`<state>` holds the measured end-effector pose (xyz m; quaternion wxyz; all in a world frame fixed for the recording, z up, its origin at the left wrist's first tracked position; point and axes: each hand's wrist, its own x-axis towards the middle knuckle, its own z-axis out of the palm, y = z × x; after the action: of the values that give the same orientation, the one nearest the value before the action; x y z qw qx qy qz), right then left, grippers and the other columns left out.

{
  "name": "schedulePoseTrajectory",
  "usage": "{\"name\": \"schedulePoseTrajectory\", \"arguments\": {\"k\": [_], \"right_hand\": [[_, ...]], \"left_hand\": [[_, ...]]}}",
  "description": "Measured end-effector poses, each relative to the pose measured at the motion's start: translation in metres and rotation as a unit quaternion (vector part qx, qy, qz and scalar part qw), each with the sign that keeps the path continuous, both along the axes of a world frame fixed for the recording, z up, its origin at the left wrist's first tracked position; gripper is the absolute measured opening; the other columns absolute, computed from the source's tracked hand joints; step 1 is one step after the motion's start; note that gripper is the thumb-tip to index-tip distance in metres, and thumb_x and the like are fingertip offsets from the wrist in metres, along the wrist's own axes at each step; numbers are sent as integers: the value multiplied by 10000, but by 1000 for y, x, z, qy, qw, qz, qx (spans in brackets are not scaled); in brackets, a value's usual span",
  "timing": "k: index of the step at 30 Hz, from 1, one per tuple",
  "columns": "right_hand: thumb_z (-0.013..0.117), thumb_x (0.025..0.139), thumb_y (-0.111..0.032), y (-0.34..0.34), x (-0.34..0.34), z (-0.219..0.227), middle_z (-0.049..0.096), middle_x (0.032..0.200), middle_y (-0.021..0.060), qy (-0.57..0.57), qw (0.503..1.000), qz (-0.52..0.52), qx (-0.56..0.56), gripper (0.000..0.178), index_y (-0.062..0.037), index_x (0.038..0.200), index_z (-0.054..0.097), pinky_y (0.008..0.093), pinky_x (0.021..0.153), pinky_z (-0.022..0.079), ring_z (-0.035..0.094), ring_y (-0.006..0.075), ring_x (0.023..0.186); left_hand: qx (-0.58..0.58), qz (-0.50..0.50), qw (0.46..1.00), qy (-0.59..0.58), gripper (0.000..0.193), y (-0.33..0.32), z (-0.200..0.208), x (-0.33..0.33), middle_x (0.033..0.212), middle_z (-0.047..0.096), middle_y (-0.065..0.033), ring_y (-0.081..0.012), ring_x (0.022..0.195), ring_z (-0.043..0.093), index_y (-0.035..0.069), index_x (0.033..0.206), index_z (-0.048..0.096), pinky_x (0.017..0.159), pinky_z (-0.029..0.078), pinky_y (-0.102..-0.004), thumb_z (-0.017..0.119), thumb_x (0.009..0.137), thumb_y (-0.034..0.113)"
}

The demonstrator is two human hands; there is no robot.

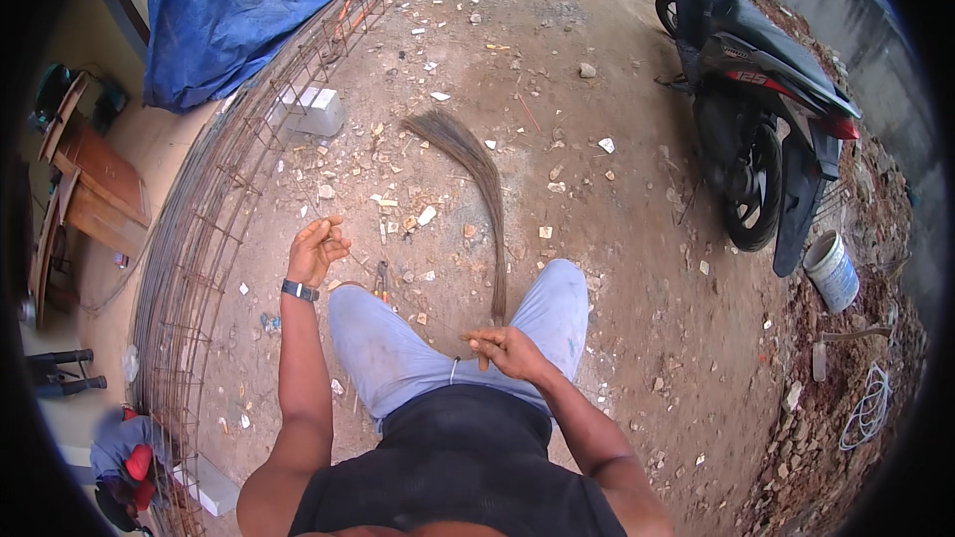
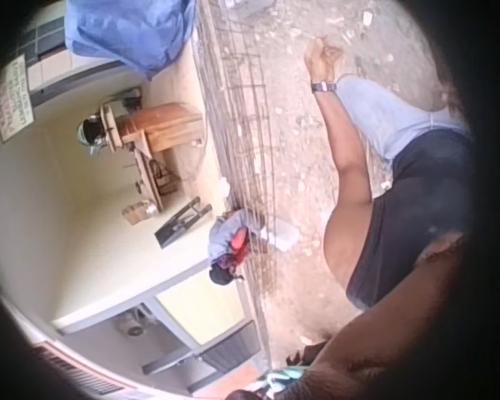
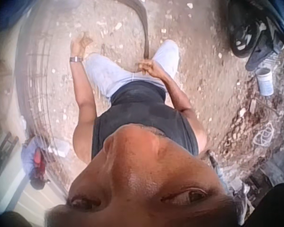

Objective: The person sits on the ground and uses pliers to twist wire ties, securing a rebar cage structure. Another worker is visible nearby also working on rebar. The camera wearer handles the rebar and wire ties, occasionally standing to move the assembled cage.

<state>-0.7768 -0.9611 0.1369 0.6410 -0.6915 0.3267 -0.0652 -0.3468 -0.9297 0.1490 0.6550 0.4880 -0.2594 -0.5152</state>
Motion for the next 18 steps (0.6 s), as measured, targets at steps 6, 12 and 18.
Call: {"name": "schedulePoseTrajectory", "arguments": {"k": [6,12,18], "right_hand": [[581,1015,-225,-4,-10,-19,638,670,17,-6,999,26,-45,297,-58,1235,690,283,652,460,551,70,679],[593,1011,-214,6,-23,-30,621,671,15,-24,999,-44,2,295,-41,1230,690,271,673,468,559,79,667],[593,1012,-218,-4,-8,-18,620,666,21,-1,1000,14,-8,297,-35,1225,690,274,678,470,553,80,662]], "left_hand": [[55,8,997,-62,282,-2,16,3,903,670,-93,-250,867,735,-2,1229,565,711,633,-322,501,1041,198],[72,1,989,-130,204,1,33,22,936,674,-113,-250,882,735,17,1185,567,736,637,-308,478,1020,98],[33,80,981,-172,200,6,13,31,962,671,-108,-219,901,727,24,1182,571,736,629,-296,500,1023,120]]}}
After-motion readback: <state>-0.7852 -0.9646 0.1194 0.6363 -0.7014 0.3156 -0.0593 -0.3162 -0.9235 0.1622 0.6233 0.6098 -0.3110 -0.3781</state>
